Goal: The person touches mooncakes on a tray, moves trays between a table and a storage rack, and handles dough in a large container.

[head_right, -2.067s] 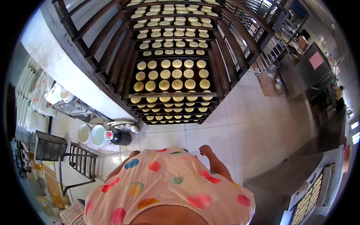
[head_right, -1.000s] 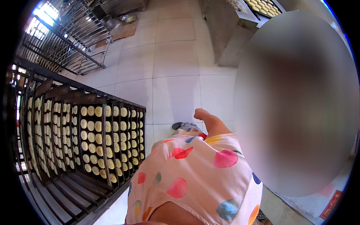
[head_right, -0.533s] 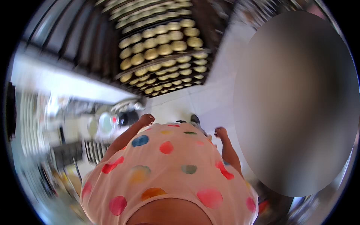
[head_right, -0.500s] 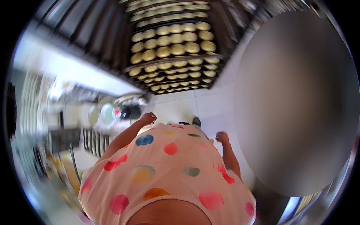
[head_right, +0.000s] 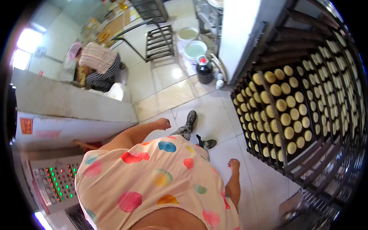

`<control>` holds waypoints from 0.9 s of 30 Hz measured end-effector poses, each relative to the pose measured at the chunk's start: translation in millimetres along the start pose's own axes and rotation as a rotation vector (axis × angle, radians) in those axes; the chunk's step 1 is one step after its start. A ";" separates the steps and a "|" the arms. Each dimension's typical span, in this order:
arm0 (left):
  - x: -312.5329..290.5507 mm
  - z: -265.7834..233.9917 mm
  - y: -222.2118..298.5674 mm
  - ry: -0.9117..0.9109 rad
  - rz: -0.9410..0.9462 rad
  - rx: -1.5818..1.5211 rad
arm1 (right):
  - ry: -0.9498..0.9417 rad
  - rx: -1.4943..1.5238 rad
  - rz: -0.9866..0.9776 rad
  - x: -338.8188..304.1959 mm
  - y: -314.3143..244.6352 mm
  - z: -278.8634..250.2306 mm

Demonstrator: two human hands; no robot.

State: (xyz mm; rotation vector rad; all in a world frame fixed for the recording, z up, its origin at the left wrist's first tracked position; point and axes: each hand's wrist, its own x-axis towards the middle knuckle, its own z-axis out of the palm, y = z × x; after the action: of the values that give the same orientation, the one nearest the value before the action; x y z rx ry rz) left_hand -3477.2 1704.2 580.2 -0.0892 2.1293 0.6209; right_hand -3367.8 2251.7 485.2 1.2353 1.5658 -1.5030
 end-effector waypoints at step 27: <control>-72.0 -3.2 -248.1 0.192 -0.005 -0.076 | -0.140 -0.876 -0.457 -97.8 -33.9 222.5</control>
State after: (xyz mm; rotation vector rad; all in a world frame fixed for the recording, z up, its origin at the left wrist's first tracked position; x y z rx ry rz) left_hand -3365.6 1474.8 539.1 -0.2029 2.2894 0.7148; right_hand -3399.3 2018.4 554.5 0.2809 2.1438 -0.8957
